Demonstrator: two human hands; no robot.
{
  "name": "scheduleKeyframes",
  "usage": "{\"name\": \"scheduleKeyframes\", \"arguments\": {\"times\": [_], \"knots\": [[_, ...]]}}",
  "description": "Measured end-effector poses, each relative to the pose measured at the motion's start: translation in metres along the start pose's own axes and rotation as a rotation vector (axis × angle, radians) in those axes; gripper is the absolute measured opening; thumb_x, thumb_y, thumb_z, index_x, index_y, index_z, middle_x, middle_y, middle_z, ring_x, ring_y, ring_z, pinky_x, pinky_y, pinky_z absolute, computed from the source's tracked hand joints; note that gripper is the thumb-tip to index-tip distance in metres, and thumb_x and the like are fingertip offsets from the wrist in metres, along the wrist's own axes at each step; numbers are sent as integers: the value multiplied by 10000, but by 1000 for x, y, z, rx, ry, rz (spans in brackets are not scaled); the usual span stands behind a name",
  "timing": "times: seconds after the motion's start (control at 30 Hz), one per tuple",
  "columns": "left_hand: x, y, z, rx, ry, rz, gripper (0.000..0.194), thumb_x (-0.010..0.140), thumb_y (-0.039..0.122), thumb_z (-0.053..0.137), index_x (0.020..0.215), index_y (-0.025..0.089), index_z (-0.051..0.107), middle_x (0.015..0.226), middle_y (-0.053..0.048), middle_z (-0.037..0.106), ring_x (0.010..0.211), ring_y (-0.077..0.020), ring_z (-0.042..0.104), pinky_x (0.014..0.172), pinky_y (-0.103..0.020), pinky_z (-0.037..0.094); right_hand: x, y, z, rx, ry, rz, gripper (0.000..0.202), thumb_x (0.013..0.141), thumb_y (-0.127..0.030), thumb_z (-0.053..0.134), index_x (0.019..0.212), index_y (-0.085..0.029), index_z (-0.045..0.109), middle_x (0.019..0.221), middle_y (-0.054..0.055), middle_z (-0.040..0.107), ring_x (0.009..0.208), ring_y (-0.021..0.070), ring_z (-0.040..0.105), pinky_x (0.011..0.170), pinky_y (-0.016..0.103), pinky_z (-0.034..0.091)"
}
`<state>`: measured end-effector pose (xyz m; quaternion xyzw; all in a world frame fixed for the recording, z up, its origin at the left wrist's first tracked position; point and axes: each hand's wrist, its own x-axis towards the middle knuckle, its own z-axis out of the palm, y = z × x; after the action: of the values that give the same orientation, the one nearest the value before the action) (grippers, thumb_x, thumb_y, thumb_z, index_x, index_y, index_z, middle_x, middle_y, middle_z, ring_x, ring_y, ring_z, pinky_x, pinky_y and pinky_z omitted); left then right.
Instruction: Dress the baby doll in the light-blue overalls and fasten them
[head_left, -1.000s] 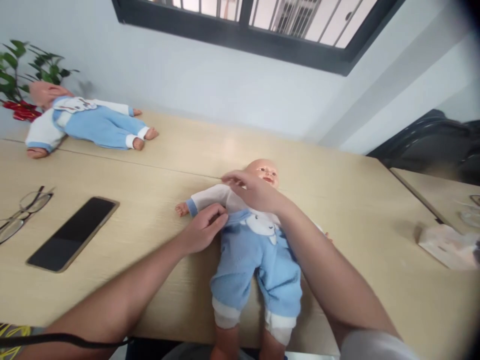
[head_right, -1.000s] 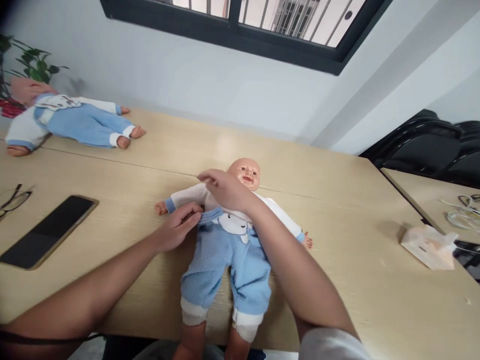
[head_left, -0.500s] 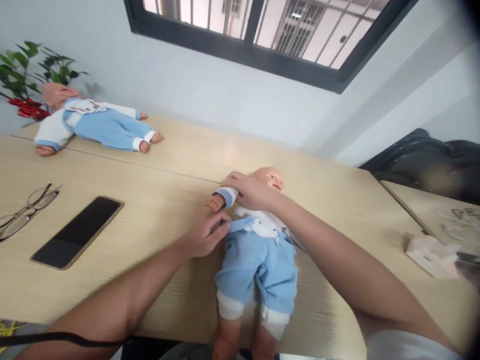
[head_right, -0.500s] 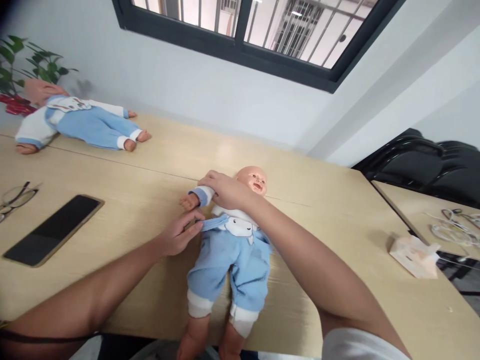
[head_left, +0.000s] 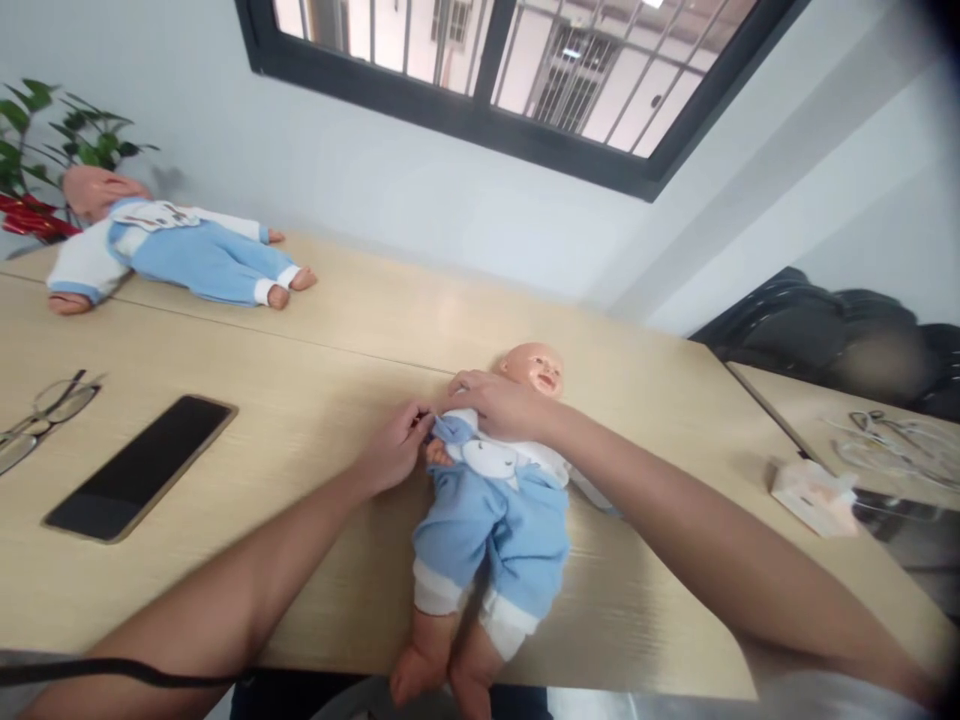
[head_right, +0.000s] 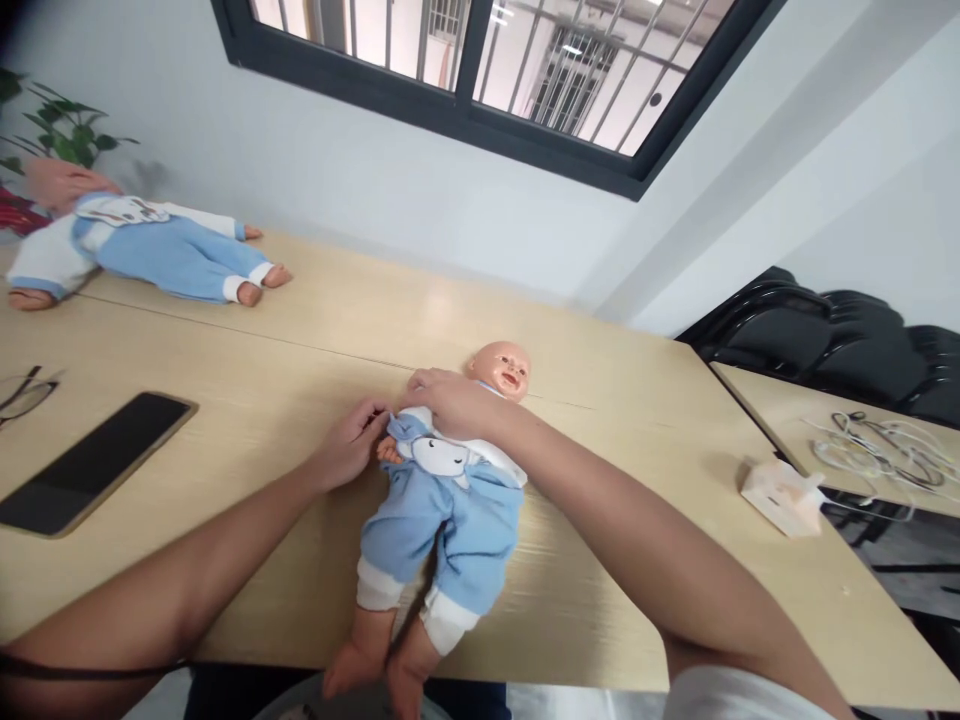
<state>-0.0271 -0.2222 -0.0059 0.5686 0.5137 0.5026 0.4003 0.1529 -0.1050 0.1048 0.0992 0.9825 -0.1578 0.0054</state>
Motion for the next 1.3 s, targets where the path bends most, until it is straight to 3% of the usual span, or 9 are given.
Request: {"name": "scheduleKeyframes", "arguments": {"times": [0.13, 0.2, 0.37, 0.63, 0.8, 0.93, 1.0, 1.17, 1.3], "knots": [[1, 0, -1, -144, 8, -17, 415, 1002, 578, 467, 1015, 184, 600, 927, -28, 639, 872, -181, 580, 814, -303, 482, 13, -16, 0, 192, -59, 50, 281, 966, -160, 452, 1047, -156, 721, 1065, 103, 669, 1010, 228, 601, 964, 368, 464], [0, 1, -2, -177, 13, -16, 426, 996, 591, 484, 1023, 182, 601, 960, -36, 650, 913, -183, 590, 843, -299, 484, 17, -23, -2, 274, -74, 134, 313, 1017, -295, 444, 930, -165, 715, 944, 63, 670, 908, 210, 600, 886, 331, 468], [-2, 0, 1, -202, -19, -17, 412, 1023, 578, 441, 1066, 192, 578, 982, -33, 647, 912, -178, 600, 834, -298, 493, 18, -32, -8, 353, -67, 351, 258, 912, -406, 610, 836, -179, 706, 788, 5, 633, 795, 182, 566, 716, 274, 418], [-5, 10, 5, -183, 23, 35, 389, 1041, 554, 422, 1197, 208, 506, 1137, -76, 630, 1026, -183, 605, 923, -331, 505, 23, -48, -18, 321, -38, 468, 328, 944, -430, 541, 795, -167, 669, 717, 1, 609, 672, 152, 511, 620, 279, 339], [-15, 28, 2, 79, 54, -16, 455, 1018, 533, 454, 1329, 202, 457, 1267, -136, 613, 1071, -225, 648, 858, -350, 523, 24, -44, -22, 243, -70, 516, 316, 988, -386, 498, 809, -168, 640, 743, 24, 641, 680, 157, 535, 620, 283, 339], [-25, 45, 0, 427, 16, -183, 662, 932, 594, 578, 1450, 215, 415, 995, -90, 722, 851, -281, 712, 720, -364, 487, 21, -37, -27, 310, -88, 559, 302, 988, -396, 504, 833, -172, 635, 763, 22, 642, 701, 156, 547, 636, 274, 358], [-27, 50, 0, 503, -23, -215, 656, 912, 589, 604, 1440, 234, 443, 895, -63, 735, 793, -292, 716, 684, -354, 462, 18, -33, -30, 322, -100, 584, 301, 968, -408, 528, 802, -175, 620, 733, 5, 607, 681, 148, 523, 623, 272, 343], [-24, 54, 0, 462, 1, -146, 424, 959, 489, 562, 1315, 267, 502, 866, -18, 741, 770, -254, 715, 634, -306, 430, 12, -22, -41, 327, -220, 622, 398, 902, -497, 602, 658, -188, 545, 598, -43, 432, 587, 122, 394, 584, 285, 274], [-24, 50, -3, 495, 37, 21, 347, 992, 469, 528, 1278, 275, 557, 968, -31, 760, 831, -248, 718, 690, -312, 449, 12, -17, -48, 587, -214, 606, 418, 860, -545, 633, 645, -195, 556, 604, -50, 404, 584, 116, 350, 569, 279, 258]]}}
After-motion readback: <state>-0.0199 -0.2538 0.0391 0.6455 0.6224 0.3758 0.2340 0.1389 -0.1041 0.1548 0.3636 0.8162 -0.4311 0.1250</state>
